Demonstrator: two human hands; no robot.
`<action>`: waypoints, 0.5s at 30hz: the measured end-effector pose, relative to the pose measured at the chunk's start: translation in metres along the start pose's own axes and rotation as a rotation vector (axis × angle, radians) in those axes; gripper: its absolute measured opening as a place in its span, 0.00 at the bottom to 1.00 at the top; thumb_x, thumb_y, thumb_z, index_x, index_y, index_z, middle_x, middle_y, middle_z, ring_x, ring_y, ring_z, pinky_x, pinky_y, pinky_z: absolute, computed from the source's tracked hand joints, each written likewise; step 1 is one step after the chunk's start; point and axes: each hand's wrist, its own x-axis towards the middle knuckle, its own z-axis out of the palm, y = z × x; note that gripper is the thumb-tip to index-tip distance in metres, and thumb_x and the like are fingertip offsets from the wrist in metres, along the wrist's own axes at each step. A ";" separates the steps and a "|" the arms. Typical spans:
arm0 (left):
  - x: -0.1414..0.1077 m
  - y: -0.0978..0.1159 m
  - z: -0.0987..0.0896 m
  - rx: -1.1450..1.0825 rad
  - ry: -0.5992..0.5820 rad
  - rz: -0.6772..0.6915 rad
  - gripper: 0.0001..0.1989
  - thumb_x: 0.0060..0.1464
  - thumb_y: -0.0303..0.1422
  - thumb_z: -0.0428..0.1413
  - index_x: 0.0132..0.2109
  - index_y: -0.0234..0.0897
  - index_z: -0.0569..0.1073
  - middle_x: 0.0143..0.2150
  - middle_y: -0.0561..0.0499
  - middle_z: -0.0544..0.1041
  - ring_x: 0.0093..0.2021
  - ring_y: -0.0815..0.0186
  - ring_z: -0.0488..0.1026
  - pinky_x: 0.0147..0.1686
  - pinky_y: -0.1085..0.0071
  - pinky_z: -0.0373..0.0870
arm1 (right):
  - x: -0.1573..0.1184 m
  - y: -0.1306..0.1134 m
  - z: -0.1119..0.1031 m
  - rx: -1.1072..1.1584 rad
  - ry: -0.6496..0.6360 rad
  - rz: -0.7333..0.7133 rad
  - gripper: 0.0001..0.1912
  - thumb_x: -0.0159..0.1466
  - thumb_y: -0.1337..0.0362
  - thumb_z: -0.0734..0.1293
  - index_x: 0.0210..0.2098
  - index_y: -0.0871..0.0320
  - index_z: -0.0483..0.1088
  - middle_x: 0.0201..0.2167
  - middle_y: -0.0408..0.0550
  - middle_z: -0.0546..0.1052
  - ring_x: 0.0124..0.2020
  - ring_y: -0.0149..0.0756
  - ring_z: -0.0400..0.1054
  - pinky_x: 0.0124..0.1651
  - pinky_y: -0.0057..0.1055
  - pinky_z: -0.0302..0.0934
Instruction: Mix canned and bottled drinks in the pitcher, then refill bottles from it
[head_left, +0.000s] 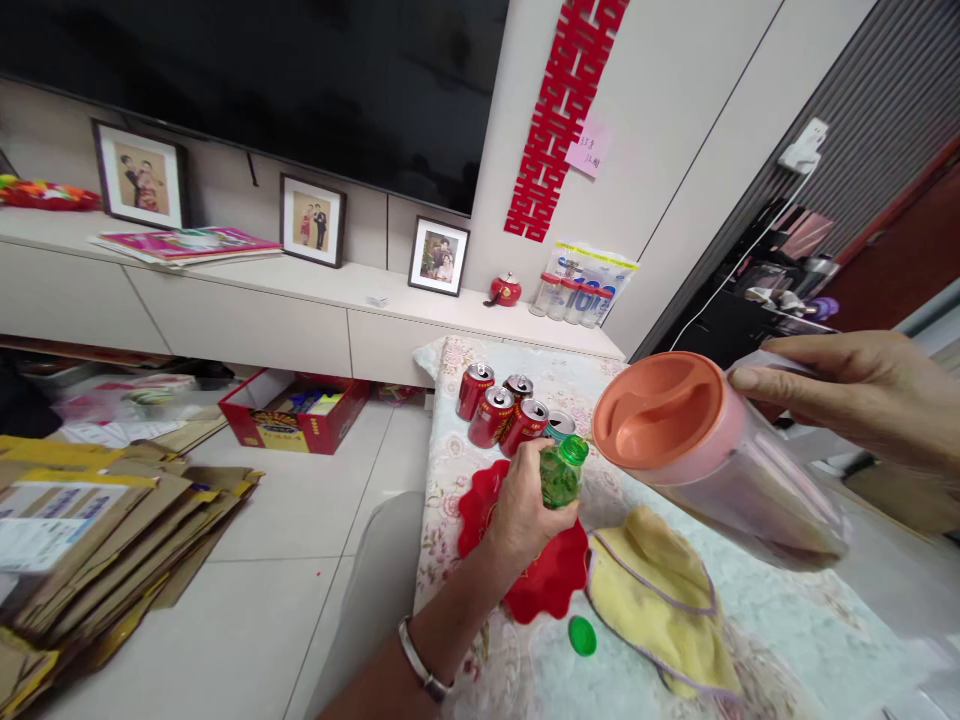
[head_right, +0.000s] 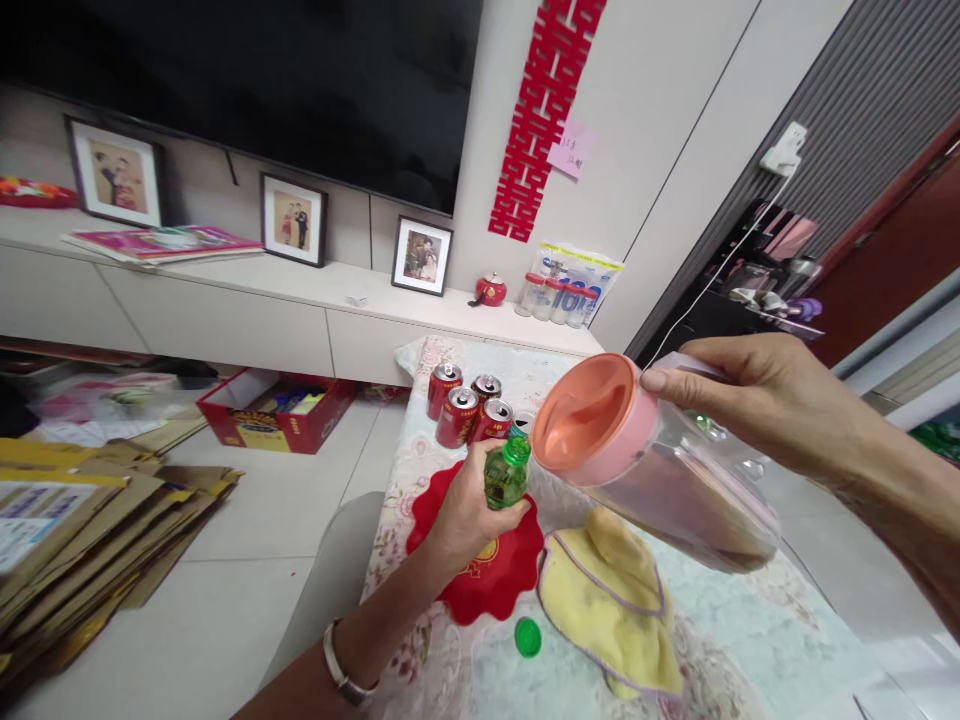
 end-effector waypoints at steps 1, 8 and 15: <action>0.000 0.000 0.000 -0.003 0.000 -0.001 0.32 0.46 0.29 0.65 0.58 0.40 0.63 0.53 0.42 0.76 0.54 0.50 0.76 0.50 0.57 0.74 | 0.000 0.000 0.000 0.002 0.003 0.001 0.41 0.39 0.21 0.70 0.21 0.57 0.78 0.21 0.47 0.71 0.26 0.37 0.61 0.26 0.32 0.55; -0.001 -0.003 0.001 -0.020 0.005 0.012 0.32 0.45 0.28 0.65 0.57 0.41 0.64 0.53 0.43 0.76 0.54 0.51 0.76 0.51 0.57 0.75 | 0.002 -0.004 0.001 -0.015 0.006 0.005 0.43 0.38 0.20 0.69 0.20 0.56 0.77 0.21 0.47 0.71 0.26 0.38 0.61 0.26 0.32 0.55; -0.001 -0.002 0.001 -0.007 0.008 0.024 0.32 0.46 0.28 0.65 0.58 0.40 0.64 0.54 0.42 0.76 0.55 0.50 0.76 0.52 0.55 0.74 | 0.001 -0.002 0.000 -0.015 0.002 -0.003 0.41 0.40 0.21 0.70 0.21 0.56 0.77 0.21 0.47 0.71 0.26 0.38 0.61 0.26 0.33 0.55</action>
